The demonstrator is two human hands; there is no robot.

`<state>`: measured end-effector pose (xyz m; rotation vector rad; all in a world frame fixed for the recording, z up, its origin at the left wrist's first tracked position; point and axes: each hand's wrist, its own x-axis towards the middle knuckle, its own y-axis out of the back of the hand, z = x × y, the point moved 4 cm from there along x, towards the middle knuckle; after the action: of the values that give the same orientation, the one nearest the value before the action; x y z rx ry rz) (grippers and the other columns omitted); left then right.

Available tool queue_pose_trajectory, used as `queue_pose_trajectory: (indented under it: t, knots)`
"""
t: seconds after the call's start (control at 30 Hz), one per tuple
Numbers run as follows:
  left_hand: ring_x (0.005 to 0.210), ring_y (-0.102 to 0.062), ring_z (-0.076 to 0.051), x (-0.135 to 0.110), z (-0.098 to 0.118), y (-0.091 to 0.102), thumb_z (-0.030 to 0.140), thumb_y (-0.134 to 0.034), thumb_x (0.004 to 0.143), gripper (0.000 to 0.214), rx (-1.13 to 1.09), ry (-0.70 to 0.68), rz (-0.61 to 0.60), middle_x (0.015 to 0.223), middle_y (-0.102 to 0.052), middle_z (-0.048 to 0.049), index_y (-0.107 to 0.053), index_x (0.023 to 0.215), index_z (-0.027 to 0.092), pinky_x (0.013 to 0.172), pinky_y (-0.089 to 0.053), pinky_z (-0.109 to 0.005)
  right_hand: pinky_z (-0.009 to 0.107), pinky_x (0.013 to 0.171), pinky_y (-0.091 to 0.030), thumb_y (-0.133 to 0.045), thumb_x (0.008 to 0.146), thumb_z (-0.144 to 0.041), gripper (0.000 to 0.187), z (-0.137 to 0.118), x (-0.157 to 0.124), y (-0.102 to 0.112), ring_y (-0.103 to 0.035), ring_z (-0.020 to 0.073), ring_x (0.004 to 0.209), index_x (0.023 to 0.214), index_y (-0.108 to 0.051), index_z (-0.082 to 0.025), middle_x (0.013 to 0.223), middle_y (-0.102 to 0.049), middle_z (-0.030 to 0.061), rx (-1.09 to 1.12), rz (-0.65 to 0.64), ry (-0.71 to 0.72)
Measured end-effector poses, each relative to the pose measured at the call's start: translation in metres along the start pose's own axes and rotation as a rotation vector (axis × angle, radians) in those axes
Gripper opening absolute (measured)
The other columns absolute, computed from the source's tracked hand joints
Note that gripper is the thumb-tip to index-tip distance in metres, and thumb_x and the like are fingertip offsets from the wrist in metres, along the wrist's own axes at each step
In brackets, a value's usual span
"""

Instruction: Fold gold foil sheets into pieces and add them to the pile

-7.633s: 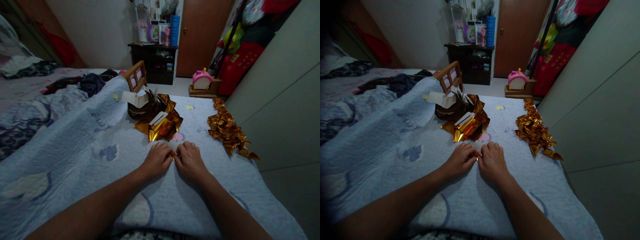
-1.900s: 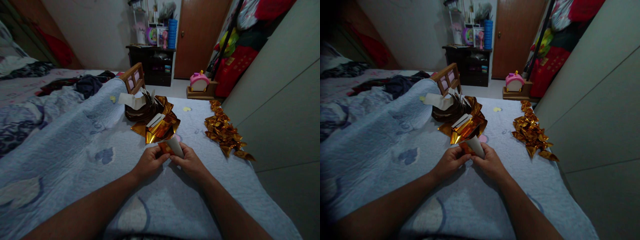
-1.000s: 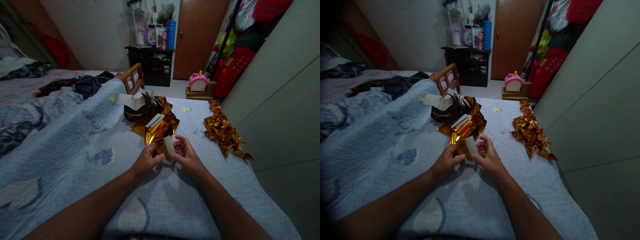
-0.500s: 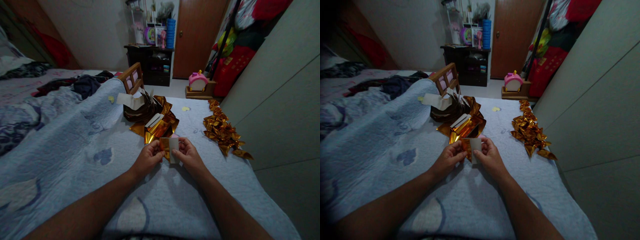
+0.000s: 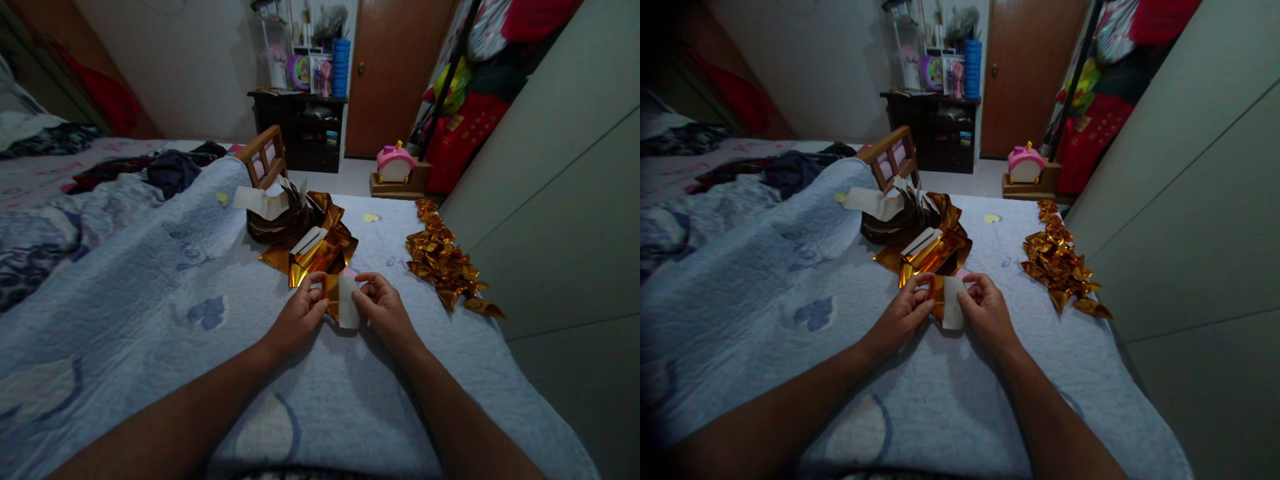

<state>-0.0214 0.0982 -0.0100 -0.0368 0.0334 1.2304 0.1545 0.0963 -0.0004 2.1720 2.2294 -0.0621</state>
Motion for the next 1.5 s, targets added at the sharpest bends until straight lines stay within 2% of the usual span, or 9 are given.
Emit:
queue_pose_trajectory:
  t: [0.13,0.27,0.37,0.57,0.77,1.0,1.2,1.43,1.5]
  knots:
    - [0.076,-0.065,-0.015,-0.001,0.003,0.000,0.028,-0.052,0.097,0.027,0.105,-0.025,-0.007,0.085,-0.065,-0.0009,-0.047,0.122,0.020,0.071,-0.049,-0.026,0.024,0.050,-0.033,-0.068,0.079,-0.039,0.032,0.000,0.000,0.001,-0.042,0.0102,0.052,0.102,-0.057,-0.021,0.061,-0.045,-0.0094,-0.067,0.004,0.004]
    - [0.074,-0.063,-0.015,-0.001,0.004,0.000,0.030,-0.049,0.098,0.028,0.149,-0.041,-0.034,0.081,-0.064,-0.0001,-0.046,0.124,0.019,0.071,-0.048,-0.028,0.025,0.053,-0.036,-0.070,0.075,-0.037,0.045,0.000,0.002,0.002,-0.047,0.0114,0.056,0.115,-0.053,-0.024,0.068,-0.050,-0.0084,0.018,0.027,0.000]
    - [0.068,-0.059,-0.014,-0.001,0.006,0.000,0.031,-0.050,0.097,0.033,0.152,-0.039,-0.061,0.073,-0.059,0.0031,-0.044,0.127,0.018,0.068,-0.045,-0.026,0.025,0.053,-0.035,-0.069,0.076,-0.039,0.042,0.002,0.002,0.003,-0.046,0.0118,0.056,0.113,-0.056,-0.024,0.066,-0.049,-0.0078,0.022,0.000,-0.010]
    - [0.054,-0.041,-0.010,-0.002,0.010,0.004,0.029,-0.052,0.096,0.029,0.312,-0.074,-0.003,0.061,-0.039,0.0098,-0.049,0.123,0.018,0.057,-0.034,-0.022,0.026,0.053,-0.032,-0.061,0.080,-0.036,0.021,-0.002,-0.001,0.005,-0.043,0.0126,0.055,0.093,-0.064,-0.019,0.060,-0.047,-0.0057,-0.347,0.040,0.056]
    - [0.066,-0.058,-0.014,0.000,0.010,0.008,0.026,-0.055,0.093,0.026,0.417,-0.127,0.082,0.073,-0.061,0.0028,-0.056,0.118,0.019,0.067,-0.044,-0.026,0.026,0.052,-0.032,-0.056,0.083,-0.030,0.017,-0.006,-0.003,0.003,-0.047,0.0135,0.051,0.091,-0.067,-0.020,0.056,-0.052,-0.0043,-0.600,0.050,0.128]
    - [0.063,-0.058,-0.014,-0.002,0.013,0.003,0.021,-0.055,0.090,0.014,0.540,-0.162,0.052,0.071,-0.063,0.0019,-0.065,0.100,0.019,0.064,-0.043,-0.025,0.033,0.069,-0.042,-0.053,0.086,-0.025,0.019,-0.002,-0.001,0.001,-0.057,0.0204,0.070,0.096,-0.067,-0.019,0.075,-0.064,0.0048,-0.769,0.034,0.256]
    - [0.083,-0.065,-0.019,-0.005,0.019,0.001,0.018,-0.055,0.087,0.013,0.553,-0.287,0.011,0.088,-0.069,-0.0037,-0.067,0.092,0.020,0.077,-0.048,-0.029,0.039,0.083,-0.046,-0.062,0.085,-0.032,0.024,0.001,0.002,0.001,-0.061,0.0248,0.090,0.106,-0.068,-0.021,0.095,-0.069,0.0080,-0.626,0.030,0.277]
    - [0.084,-0.064,-0.019,-0.007,0.021,0.002,0.018,-0.053,0.089,0.015,0.544,-0.328,-0.028,0.089,-0.068,-0.0051,-0.067,0.095,0.019,0.078,-0.048,-0.030,0.040,0.085,-0.048,-0.063,0.082,-0.033,0.024,-0.003,0.004,0.006,-0.060,0.0253,0.097,0.102,-0.068,-0.020,0.105,-0.069,0.0095,-0.505,0.044,0.255]
    - [0.085,-0.064,-0.019,-0.008,0.021,0.002,0.018,-0.053,0.089,0.015,0.515,-0.324,-0.031,0.089,-0.069,-0.0051,-0.067,0.094,0.019,0.079,-0.048,-0.030,0.038,0.082,-0.049,-0.061,0.083,-0.033,0.025,-0.002,0.004,0.004,-0.062,0.0235,0.092,0.103,-0.068,-0.020,0.101,-0.070,0.0081,-0.432,-0.023,0.203]
